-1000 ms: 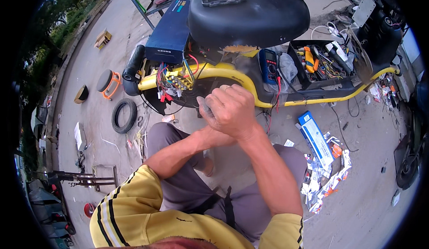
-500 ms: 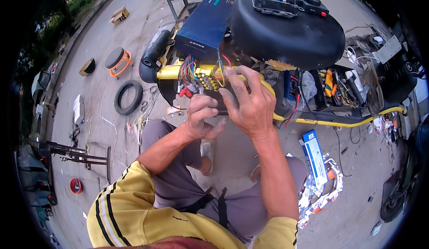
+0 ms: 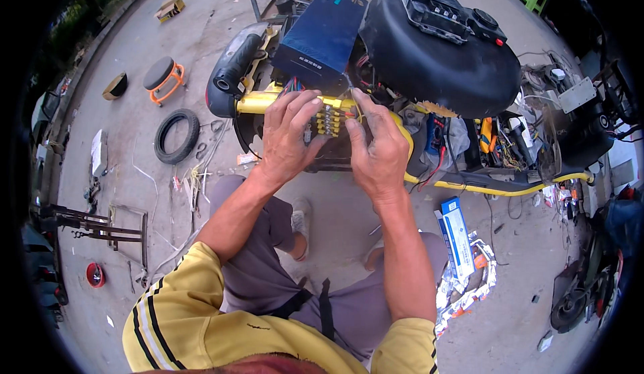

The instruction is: The person is repairing the wiring of a yellow electric scooter. They connect wires to a yellow terminal block, use a multimeter to test connections, and wrap the wiring with plastic film.

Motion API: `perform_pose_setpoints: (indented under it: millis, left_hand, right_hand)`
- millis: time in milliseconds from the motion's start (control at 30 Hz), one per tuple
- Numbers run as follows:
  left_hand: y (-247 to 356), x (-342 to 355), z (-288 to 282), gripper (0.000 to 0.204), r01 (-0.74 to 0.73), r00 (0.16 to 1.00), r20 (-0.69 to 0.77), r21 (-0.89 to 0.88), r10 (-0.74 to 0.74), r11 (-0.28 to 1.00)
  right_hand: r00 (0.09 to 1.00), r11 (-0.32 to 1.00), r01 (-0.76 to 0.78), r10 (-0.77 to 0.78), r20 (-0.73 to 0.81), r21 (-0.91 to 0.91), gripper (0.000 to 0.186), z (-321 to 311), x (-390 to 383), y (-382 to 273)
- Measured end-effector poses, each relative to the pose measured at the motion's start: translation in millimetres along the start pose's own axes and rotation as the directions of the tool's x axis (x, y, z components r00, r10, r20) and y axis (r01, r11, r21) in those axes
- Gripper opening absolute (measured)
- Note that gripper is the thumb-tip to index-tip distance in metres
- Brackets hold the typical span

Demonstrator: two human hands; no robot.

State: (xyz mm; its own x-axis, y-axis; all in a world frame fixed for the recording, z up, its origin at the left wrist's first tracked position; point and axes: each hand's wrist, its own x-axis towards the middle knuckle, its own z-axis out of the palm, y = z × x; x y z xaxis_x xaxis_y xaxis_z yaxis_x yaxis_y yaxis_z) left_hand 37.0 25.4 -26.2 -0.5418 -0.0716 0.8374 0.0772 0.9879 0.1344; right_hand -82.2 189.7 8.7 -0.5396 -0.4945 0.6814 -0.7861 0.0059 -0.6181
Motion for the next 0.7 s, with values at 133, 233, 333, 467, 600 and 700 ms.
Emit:
perform_pose_setpoints:
  millis: [133,233,333,467,600,700]
  left_hand:
    - [3,8,0,0.094,0.010,1.000,-0.020,0.023,-0.010,1.000]
    - [5,12,-2,0.094,0.010,1.000,-0.018,0.012,-0.009,1.000]
    - [6,13,-4,0.095,0.071,0.997,-0.015,-0.037,-0.072,0.997]
    - [5,15,-4,0.094,0.062,0.998,-0.028,-0.050,-0.064,0.997]
    - [4,18,-8,0.093,0.049,0.999,-0.014,-0.041,-0.050,0.998]
    - [2,17,-7,0.093,0.039,0.999,-0.024,-0.043,-0.040,0.998]
  right_hand:
    - [0.987,0.975,-0.152,0.159,-0.033,0.163,0.037,5,-1,11]
    - [0.944,0.905,-0.319,0.329,0.012,0.281,0.035,2,-1,9]
    - [0.895,0.819,-0.432,0.442,0.063,0.378,0.036,-1,1,7]
    - [0.881,0.778,-0.447,0.469,0.065,0.441,0.036,0,4,4]
    - [0.872,0.774,-0.464,0.485,0.069,0.430,0.035,0,6,5]
    - [0.875,0.766,-0.461,0.477,0.085,0.447,0.035,0,4,9]
